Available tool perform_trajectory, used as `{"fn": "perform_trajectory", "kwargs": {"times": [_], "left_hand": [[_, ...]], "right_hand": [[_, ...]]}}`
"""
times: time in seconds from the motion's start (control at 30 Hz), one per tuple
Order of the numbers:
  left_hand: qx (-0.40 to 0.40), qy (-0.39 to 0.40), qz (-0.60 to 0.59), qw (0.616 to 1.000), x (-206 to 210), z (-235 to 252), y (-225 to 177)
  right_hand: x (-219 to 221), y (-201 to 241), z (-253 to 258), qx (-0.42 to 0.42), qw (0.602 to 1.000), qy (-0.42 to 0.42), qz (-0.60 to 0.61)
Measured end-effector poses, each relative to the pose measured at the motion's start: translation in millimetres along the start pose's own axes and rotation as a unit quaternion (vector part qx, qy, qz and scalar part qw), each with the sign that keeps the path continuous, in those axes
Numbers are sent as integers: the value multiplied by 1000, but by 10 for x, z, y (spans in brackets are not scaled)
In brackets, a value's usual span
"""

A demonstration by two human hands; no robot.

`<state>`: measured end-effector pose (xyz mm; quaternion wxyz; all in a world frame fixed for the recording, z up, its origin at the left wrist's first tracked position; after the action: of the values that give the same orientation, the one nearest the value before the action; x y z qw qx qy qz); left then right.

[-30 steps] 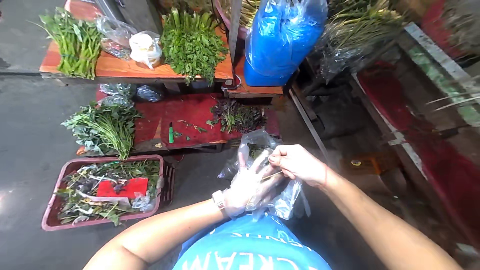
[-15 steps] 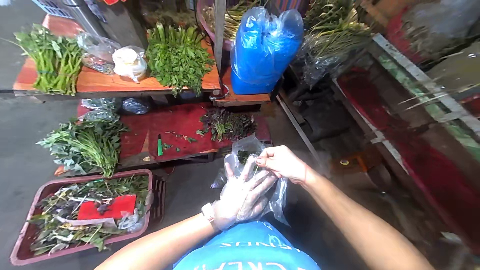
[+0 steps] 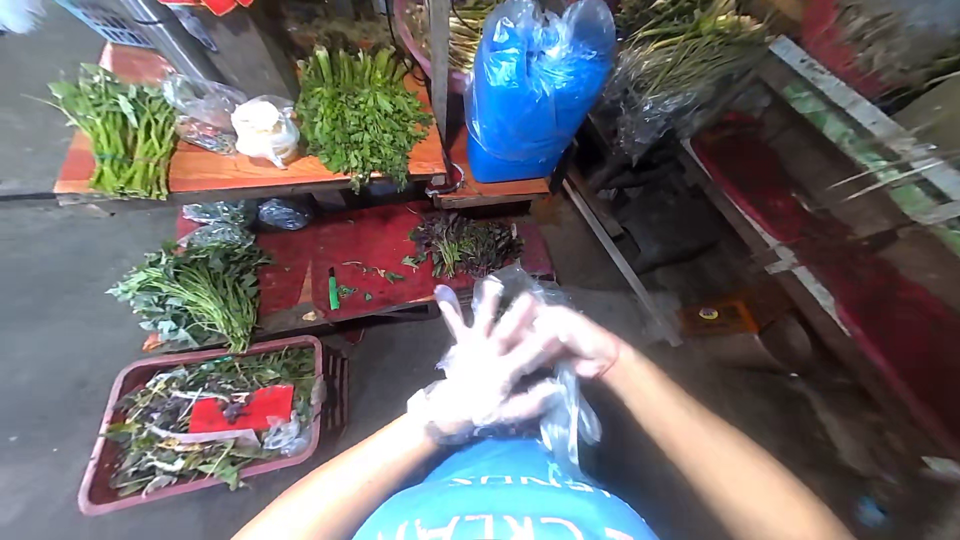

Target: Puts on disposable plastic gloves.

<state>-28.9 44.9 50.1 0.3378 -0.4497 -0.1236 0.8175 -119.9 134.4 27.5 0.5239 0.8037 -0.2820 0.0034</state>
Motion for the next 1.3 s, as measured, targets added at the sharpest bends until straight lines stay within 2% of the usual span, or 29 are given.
{"fn": "perform_trajectory", "kwargs": {"times": [0.07,0.13,0.17,0.23,0.3,0.37,0.43,0.5,0.57,0.6,0.63,0.7,0.73,0.8,0.83,0.9,0.97,1.0,1.03,1.1,1.17,1.23,1.3], "left_hand": [[-114,-9,-173,978,-74,-4,342],[-255,6,-374,892,0,-26,641],[-287,18,-427,857,73,-16,689],[-295,92,-459,833,237,87,603],[-291,192,-458,818,381,218,457],[-286,208,-426,833,411,298,475],[-280,174,-409,851,333,293,635],[-296,145,-424,844,271,233,804],[-302,138,-444,832,254,163,903],[-286,144,-449,834,250,158,907],[-265,154,-447,840,260,171,887],[-233,178,-416,861,299,200,803],[-229,187,-399,868,311,202,768],[-237,186,-364,881,287,198,741],[-246,179,-342,889,251,189,747],[-263,152,-305,903,188,164,795],[-277,134,-299,903,169,128,841],[-280,132,-305,901,173,118,847],[-282,137,-317,895,187,107,851],[-284,152,-331,887,227,110,851],[-272,170,-311,895,273,114,880],[-248,165,-292,909,251,113,909],[-245,154,-305,907,203,104,943]], "right_hand": [[-378,97,-100,6,996,-92,3],[-616,184,-171,-47,988,-119,83],[-641,240,-180,-83,983,-118,117],[-554,346,-155,-143,975,-109,129],[-415,393,-90,-171,976,-108,79],[-378,437,-62,-185,975,-126,5],[-501,501,-164,-188,964,-177,-69],[-753,513,-342,-186,946,-249,-90],[-975,492,-505,-220,919,-313,-92],[-1013,502,-542,-251,908,-312,-122],[-966,519,-517,-269,906,-269,-186],[-656,512,-344,-242,894,-154,-343],[-483,472,-251,-199,898,-116,-374],[-354,366,-104,-72,942,-87,-316],[-417,313,-86,-47,963,-91,-249],[-741,305,-234,-96,971,-178,-129],[-1092,316,-432,-162,936,-307,-59],[-1182,305,-461,-170,925,-338,-48],[-1184,283,-421,-156,933,-320,-55],[-977,244,-219,-100,971,-184,-117],[-730,255,-46,-74,974,-88,-193],[-640,297,49,-83,967,-82,-225],[-679,341,43,-79,967,-97,-224]]}}
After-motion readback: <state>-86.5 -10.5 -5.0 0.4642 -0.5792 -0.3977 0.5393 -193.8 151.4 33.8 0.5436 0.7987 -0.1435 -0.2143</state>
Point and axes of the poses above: each hand's wrist, its own z-axis towards the middle knuckle, its own x-axis out of the palm, y = z × x, the point moved 8 cm from there along z, towards the middle knuckle, and after that the axes turned 14 degrees about y, right-handed, at the moved point
